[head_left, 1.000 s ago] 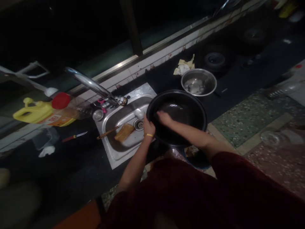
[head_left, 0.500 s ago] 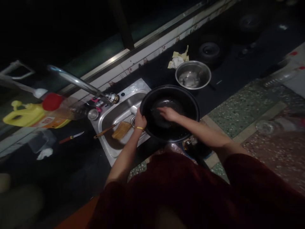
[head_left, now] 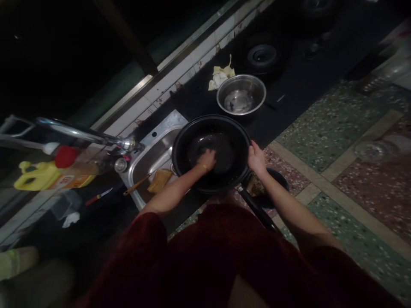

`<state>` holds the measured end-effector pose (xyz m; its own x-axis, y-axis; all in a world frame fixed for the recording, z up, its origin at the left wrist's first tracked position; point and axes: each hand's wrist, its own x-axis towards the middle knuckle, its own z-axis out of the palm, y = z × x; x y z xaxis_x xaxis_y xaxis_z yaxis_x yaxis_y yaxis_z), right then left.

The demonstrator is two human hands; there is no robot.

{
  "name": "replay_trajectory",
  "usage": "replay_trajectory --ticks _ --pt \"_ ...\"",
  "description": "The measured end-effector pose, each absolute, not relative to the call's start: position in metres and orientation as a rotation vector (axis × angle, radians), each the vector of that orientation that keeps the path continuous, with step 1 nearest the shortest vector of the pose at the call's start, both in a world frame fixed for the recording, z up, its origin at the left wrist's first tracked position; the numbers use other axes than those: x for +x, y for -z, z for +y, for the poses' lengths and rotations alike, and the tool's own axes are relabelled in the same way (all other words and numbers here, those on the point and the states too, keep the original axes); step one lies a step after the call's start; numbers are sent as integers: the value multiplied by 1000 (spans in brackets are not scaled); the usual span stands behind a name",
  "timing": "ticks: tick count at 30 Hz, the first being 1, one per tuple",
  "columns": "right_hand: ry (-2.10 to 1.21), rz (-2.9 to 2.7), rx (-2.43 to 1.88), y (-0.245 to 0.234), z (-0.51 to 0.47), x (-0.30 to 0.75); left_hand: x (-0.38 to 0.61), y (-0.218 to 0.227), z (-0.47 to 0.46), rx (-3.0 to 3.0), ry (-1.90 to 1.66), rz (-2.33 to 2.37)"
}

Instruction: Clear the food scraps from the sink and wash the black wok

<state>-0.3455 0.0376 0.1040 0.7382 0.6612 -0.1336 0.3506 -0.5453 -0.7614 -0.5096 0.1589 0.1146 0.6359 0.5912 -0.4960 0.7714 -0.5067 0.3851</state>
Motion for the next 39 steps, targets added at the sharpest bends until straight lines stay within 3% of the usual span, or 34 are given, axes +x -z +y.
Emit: replay_trajectory --ticks 4,10,16,21,27,33,39 --pt "-557 -836 -2194 -108 39 -344 -456 -99 145 2277 102 728" --pt "-643 -1010 -2254 -118 41 -336 -434 -104 198 2282 -204 1041" --pt "-665 -935 -2231 -121 50 -351 -459 -100 148 2157 -60 578" --pt "-745 -1021 -2179 -124 56 -355 -444 -102 186 2091 -395 904" --pt "-674 -1021 -2187 -123 56 -363 -475 -97 164 2079 -110 515" --pt "-668 -1120 -2202 -118 54 -370 -475 -98 184 2056 -401 863" --pt "-619 -1169 -2211 -115 49 -377 -499 -91 164 2048 -160 545"
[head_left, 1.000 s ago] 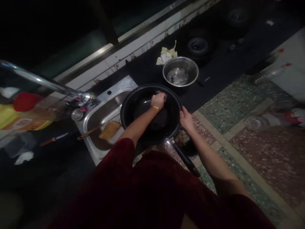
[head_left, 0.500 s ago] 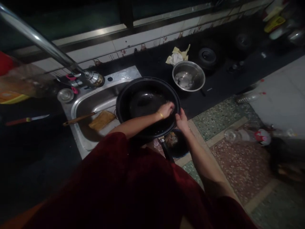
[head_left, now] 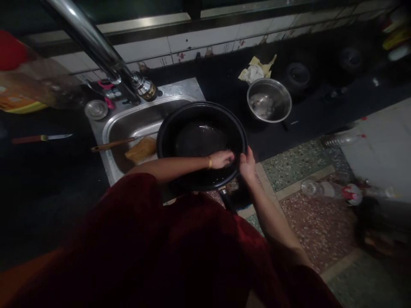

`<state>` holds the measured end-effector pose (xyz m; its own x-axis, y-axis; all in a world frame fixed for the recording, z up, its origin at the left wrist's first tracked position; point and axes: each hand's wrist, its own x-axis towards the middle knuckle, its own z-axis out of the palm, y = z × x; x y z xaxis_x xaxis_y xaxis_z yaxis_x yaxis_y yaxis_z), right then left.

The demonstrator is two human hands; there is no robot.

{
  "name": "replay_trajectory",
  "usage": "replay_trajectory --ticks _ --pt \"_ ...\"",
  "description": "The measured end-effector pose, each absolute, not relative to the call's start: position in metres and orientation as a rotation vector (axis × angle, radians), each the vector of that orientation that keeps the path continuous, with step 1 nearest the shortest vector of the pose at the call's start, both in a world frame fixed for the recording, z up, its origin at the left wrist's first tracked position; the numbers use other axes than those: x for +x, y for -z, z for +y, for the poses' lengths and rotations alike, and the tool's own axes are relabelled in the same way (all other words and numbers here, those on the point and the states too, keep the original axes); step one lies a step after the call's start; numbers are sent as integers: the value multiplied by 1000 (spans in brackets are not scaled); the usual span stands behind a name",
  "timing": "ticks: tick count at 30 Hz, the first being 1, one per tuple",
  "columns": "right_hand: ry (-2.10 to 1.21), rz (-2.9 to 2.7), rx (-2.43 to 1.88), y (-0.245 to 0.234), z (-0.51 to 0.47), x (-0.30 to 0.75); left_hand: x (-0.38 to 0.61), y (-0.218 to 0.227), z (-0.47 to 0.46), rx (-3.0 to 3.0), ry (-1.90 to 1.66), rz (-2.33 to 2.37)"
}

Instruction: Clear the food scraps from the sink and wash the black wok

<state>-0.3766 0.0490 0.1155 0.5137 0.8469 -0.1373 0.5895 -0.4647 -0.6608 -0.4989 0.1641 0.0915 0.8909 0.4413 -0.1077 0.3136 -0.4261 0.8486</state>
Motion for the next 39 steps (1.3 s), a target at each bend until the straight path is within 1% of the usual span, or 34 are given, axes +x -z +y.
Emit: replay_trajectory --ticks 4,6,9,11,13,14,17,19,23,25,27,28,31,33,35,37,39 --pt "-640 -1204 -2209 -116 49 -381 -491 -93 201 2060 -424 944" --pt "-631 -1186 -2215 -117 51 -381 -493 -95 195 2039 -421 920" --pt "-624 -1136 -2226 -119 51 -383 -518 -96 156 2028 -196 634" --pt "-631 -1101 -2217 -118 50 -386 -539 -95 136 2064 51 429" --pt "-639 -1073 -2179 -116 49 -390 -548 -96 136 2136 177 384" --pt "-639 -1060 -2150 -114 48 -391 -546 -97 142 2187 157 425" --pt "-642 -1017 -2050 -109 49 -390 -520 -100 180 2326 -80 634" --pt "-645 -979 -1995 -106 50 -388 -512 -99 210 2402 -175 801" --pt "-644 -874 -1931 -102 53 -389 -549 -91 255 2517 -130 1125" --pt "-638 -844 -1917 -101 56 -392 -571 -88 262 2454 -51 1309" --pt "-648 -869 -1917 -102 59 -395 -572 -89 255 2336 -30 1414" --pt "-658 -894 -1925 -103 61 -395 -564 -89 245 2294 -58 1406" --pt "-656 -933 -1957 -104 64 -396 -522 -90 202 2287 -187 1182" --pt "-628 -926 -1960 -105 65 -397 -500 -89 177 2325 -165 920" --pt "-634 -915 -1937 -104 64 -400 -496 -89 173 2377 -116 755" --pt "-703 -906 -1883 -104 64 -404 -509 -91 195 2450 -94 839" --pt "-789 -879 -1814 -104 64 -407 -535 -96 230 2516 -76 1095"
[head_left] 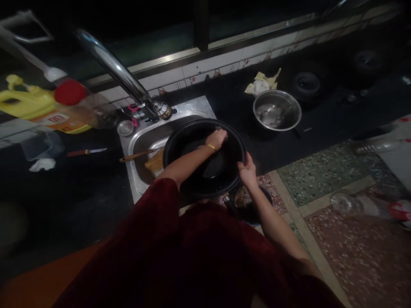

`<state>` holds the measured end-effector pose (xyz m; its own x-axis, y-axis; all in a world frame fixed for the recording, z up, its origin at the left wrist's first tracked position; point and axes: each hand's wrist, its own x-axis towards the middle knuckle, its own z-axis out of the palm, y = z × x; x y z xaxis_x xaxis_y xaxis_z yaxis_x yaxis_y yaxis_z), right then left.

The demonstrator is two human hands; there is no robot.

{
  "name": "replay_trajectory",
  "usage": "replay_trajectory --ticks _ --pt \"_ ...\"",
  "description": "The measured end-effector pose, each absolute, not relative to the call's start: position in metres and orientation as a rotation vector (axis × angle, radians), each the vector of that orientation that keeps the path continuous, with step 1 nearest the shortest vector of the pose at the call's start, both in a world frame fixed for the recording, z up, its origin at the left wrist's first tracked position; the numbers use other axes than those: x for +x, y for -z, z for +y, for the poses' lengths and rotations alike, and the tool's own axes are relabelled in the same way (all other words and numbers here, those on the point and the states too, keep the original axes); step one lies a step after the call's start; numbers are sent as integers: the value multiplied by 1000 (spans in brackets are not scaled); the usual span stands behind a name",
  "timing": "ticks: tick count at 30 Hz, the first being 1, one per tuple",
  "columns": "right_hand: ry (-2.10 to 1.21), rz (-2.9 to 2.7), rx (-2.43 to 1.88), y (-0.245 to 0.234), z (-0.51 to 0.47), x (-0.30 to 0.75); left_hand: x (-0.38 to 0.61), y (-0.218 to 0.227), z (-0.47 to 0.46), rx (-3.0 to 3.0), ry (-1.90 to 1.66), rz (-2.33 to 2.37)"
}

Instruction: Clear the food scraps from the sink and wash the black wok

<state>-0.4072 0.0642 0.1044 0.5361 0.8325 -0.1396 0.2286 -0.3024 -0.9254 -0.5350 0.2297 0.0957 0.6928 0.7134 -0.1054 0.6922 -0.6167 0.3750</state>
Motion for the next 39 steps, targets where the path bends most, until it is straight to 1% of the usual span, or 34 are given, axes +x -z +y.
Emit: replay_trajectory --ticks 3,6,8,11,13,15,18,20,22,25,27,28,32,34,36,39 --pt "-822 -790 -1764 -107 66 -410 -579 -105 269 2518 63 1454" --pt "-829 -740 -1802 -111 68 -411 -588 -108 269 2399 187 1676" --pt "-852 -762 -1846 -114 69 -410 -565 -105 252 2377 188 1599" --pt "-850 -800 -1902 -116 68 -408 -516 -98 228 2485 87 1181" --pt "-838 -791 -1913 -115 66 -407 -506 -97 226 2553 72 958" --pt "-827 -769 -1891 -114 64 -408 -521 -100 239 2593 132 1014" --pt "-814 -750 -1861 -114 64 -410 -556 -108 266 2592 199 1405" --pt "-830 -783 -1877 -115 65 -411 -558 -110 269 2546 208 1527" --pt "-850 -825 -1907 -116 66 -409 -540 -106 256 2529 180 1453" --pt "-847 -835 -1925 -115 66 -406 -507 -99 234 2579 81 1079" --pt "-829 -816 -1910 -113 65 -406 -505 -99 236 2571 58 972" --pt "-818 -807 -1896 -112 65 -406 -511 -100 243 2562 50 998" --pt "-792 -802 -1866 -108 64 -406 -533 -104 261 2425 -101 1403" --pt "-801 -814 -1876 -109 64 -404 -523 -101 243 2332 -189 1390" --pt "-797 -818 -1898 -109 64 -402 -506 -95 212 2292 -196 1185" --pt "-797 -834 -1932 -111 62 -402 -489 -92 189 2353 -62 852"
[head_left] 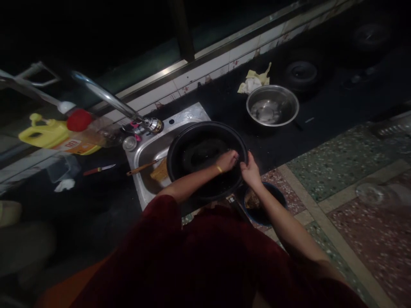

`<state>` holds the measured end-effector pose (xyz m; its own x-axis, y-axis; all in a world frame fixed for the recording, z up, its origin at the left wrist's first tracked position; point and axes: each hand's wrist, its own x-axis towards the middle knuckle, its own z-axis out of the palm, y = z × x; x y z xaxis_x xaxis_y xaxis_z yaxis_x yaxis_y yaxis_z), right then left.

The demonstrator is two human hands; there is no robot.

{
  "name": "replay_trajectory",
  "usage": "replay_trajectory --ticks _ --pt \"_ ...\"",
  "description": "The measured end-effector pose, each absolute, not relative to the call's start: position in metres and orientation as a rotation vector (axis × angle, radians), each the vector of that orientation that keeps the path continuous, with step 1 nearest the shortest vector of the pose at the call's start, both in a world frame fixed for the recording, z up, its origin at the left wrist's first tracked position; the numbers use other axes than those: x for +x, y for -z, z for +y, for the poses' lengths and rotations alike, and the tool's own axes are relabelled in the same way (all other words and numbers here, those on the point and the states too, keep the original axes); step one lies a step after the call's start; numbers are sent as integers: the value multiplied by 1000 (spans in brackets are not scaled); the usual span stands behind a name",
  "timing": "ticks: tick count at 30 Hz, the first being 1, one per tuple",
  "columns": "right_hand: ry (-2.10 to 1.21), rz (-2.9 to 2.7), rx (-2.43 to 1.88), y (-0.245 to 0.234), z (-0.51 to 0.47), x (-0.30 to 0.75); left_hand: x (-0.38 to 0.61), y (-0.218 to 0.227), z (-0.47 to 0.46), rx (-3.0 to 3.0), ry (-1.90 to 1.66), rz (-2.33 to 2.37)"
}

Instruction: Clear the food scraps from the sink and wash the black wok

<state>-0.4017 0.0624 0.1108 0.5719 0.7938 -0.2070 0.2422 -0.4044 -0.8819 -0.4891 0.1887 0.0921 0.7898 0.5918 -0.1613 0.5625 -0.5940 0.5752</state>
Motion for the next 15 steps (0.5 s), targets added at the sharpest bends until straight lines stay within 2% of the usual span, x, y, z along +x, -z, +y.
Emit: replay_trajectory --ticks 6,9,11,12,13,15 --pt "-791 -764 -1837 -110 62 -402 -552 -117 270 2643 147 1268" --pt "-746 -691 -1788 -107 65 -402 -611 -128 255 2494 619 1460" --pt "-735 -648 -1770 -104 68 -404 -630 -130 214 2295 925 1310" --pt "-729 -635 -1763 -103 69 -406 -629 -128 192 2220 970 1141" --pt "-718 -629 -1760 -102 70 -407 -619 -125 174 2164 920 942" --pt "-688 -639 -1776 -102 71 -410 -582 -114 157 2118 566 664"
